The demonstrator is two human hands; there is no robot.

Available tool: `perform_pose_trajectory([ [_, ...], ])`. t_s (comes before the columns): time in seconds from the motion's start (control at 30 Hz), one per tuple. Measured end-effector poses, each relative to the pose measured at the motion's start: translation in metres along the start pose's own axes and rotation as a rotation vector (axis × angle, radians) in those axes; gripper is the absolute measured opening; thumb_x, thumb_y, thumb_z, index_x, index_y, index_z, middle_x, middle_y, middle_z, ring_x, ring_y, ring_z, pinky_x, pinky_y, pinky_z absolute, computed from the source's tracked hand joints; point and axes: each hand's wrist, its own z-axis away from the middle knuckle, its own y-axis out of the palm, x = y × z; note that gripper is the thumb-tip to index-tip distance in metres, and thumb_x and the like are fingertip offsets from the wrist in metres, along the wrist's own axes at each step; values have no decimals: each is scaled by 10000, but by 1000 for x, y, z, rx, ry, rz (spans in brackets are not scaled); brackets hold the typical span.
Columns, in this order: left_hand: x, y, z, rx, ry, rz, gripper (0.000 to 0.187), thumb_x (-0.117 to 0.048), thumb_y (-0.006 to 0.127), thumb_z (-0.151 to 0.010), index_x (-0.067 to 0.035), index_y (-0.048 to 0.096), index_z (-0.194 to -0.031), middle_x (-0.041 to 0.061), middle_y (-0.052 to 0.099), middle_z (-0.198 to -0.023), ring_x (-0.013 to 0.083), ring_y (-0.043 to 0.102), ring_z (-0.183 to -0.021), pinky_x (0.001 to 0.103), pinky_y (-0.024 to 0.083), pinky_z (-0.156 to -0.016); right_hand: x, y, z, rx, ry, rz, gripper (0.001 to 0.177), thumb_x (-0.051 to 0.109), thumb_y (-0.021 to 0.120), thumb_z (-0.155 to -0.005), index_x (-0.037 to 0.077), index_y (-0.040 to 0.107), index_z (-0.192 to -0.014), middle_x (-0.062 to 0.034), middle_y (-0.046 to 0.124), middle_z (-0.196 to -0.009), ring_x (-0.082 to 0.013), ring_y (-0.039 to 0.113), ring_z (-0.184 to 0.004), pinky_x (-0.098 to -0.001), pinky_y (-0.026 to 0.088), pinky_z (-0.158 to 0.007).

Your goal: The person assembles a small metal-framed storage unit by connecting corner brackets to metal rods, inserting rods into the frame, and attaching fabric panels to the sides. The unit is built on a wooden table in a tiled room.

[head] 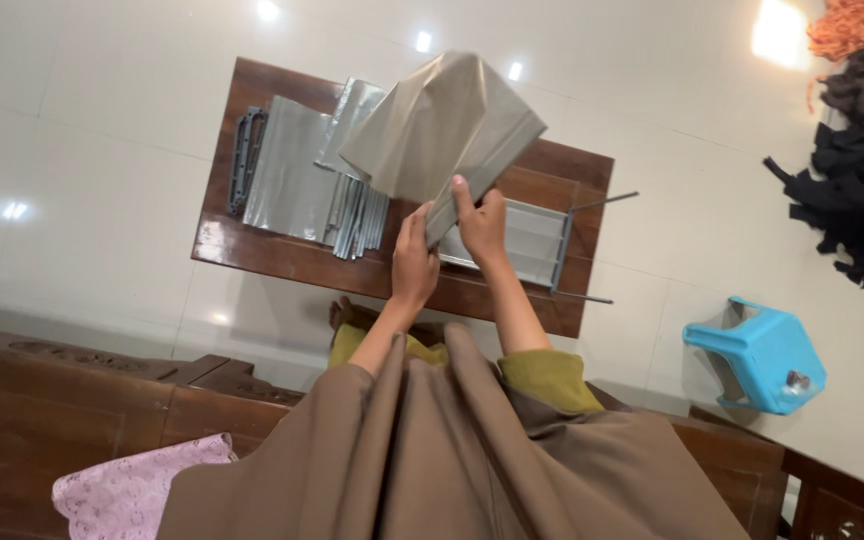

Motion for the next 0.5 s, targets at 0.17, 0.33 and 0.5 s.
perform_pose_trajectory([
  [0.17,-51,42,11,32,18,28,680,167,552,-769,-97,517,-1395,182,587,-1325,435,563,-1231,485,485,-996,27,-88,24,-98,-197,-160,403,288,656,-1061,-21,654,-803,-3,599,-678,-76,518,-616,-306,423,-533],
  [0.33,-86,83,39,90,-48,-66,521,58,648,-844,-117,565,-1327,154,636,-1288,429,593,-1167,496,497,-921,29,-145,40,-89,-57,-35,393,279,671,-1018,-30,691,-775,-59,647,-624,-112,603,-554,-304,457,-514],
  [0.5,-100,107,63,85,3,-68,594,-5,676,-778,-86,514,-1344,193,639,-1221,443,606,-1109,517,495,-891,11,-173,50,-44,-286,125,245,215,690,-993,-29,697,-978,-86,715,-818,-121,670,-704,-294,520,-641],
])
